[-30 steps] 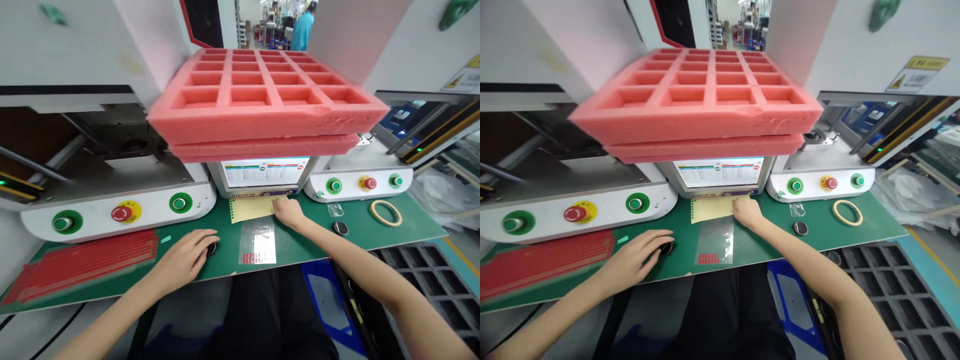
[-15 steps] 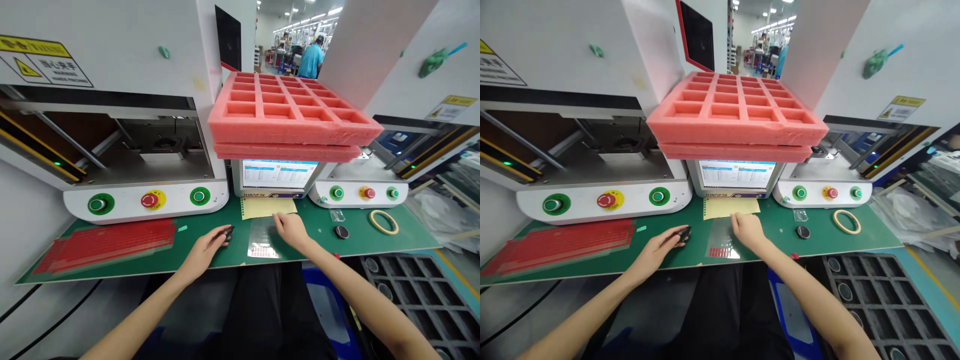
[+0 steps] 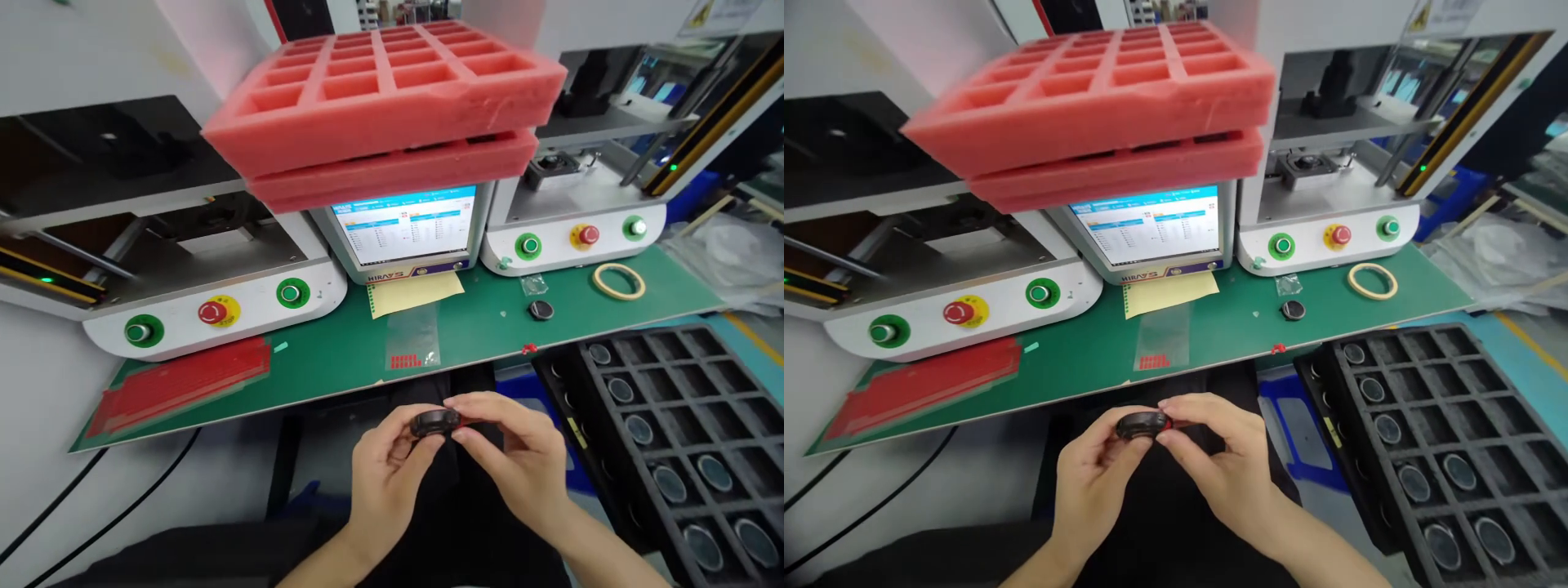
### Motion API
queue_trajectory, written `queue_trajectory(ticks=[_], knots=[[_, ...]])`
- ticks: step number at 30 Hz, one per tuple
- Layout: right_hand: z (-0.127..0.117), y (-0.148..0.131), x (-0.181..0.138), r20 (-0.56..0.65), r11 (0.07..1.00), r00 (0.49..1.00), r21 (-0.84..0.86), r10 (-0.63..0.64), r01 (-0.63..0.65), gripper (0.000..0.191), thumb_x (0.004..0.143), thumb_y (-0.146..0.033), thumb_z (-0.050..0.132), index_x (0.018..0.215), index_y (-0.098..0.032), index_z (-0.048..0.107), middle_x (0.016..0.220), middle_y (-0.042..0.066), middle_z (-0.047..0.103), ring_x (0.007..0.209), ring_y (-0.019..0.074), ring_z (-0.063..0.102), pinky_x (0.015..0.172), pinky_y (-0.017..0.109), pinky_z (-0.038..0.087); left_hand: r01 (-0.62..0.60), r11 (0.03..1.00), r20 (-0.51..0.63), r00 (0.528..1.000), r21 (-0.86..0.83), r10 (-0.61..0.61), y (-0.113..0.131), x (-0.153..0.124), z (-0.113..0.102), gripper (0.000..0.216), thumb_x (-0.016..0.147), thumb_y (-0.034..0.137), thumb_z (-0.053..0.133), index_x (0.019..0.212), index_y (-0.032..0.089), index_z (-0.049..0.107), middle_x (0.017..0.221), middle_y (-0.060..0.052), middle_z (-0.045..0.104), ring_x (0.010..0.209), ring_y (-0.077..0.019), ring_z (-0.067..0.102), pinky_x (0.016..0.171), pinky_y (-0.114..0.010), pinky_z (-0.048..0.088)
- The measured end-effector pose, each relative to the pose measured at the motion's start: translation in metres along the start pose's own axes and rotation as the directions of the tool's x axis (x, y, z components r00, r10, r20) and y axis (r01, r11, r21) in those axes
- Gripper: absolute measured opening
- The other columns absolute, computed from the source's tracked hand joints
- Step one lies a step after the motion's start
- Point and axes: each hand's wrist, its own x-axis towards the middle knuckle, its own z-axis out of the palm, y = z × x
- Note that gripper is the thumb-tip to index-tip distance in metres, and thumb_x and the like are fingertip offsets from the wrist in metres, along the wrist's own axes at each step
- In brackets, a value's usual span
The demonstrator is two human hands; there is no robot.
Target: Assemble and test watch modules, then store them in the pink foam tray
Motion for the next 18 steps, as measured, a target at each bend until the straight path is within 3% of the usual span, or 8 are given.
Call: queue_trajectory(ticks=[5,9,14,18], knots=[[-0.007,-0.005,-0.018,-0.107,0.999,0.994,-0.024,-0.038,0.035,0.041,0.076,-0.006,0.074,0.103,-0.037,0.073,0.095,-0.001,0.077,0.084,0.0221,0.075,0.073,0.037,0.066,-0.203,0.954,0.044,0.979,0.22,0.198,0.001,-0.016,0.003,0.03,0.083,0.011,0.067,0.103,0.033,0.072,0.093,0.004,0.077,0.078,-0.0128,0.073,0.071,-0.017,0.057],[-0.01,-0.006,-0.024,-0.091,0.997,0.993,0.002,-0.07,0.071,0.044,0.077,-0.005,0.073,0.105,-0.038,0.071,0.094,0.0,0.077,0.082,0.0226,0.075,0.069,0.039,0.065,-0.27,0.919,0.093,0.963,0.289,0.253,0.0,-0.023,-0.001,0.04,0.083,0.008,0.066,0.11,0.037,0.068,0.101,0.006,0.076,0.085,-0.0132,0.072,0.076,-0.018,0.056],[-0.021,-0.008,-0.019,0.119,0.996,0.992,0.082,-0.045,0.035,0.034,0.079,-0.006,0.071,0.1,-0.032,0.071,0.094,0.001,0.077,0.08,0.0185,0.073,0.067,0.033,0.062,-0.286,0.914,0.142,0.957,0.287,0.254,-0.001,-0.031,-0.009,0.037,0.084,0.009,0.066,0.11,0.035,0.067,0.1,0.005,0.076,0.085,-0.0118,0.072,0.072,-0.015,0.055],[-0.033,-0.012,-0.011,0.354,0.994,0.934,0.087,0.037,-0.072,0.021,0.083,-0.01,0.068,0.095,-0.027,0.066,0.097,0.002,0.072,0.085,0.0145,0.069,0.073,0.027,0.059,-0.289,0.921,0.203,0.949,0.26,0.241,-0.002,-0.034,-0.014,0.03,0.086,0.014,0.066,0.109,0.033,0.067,0.099,0.004,0.076,0.081,-0.0107,0.072,0.068,-0.013,0.053]])
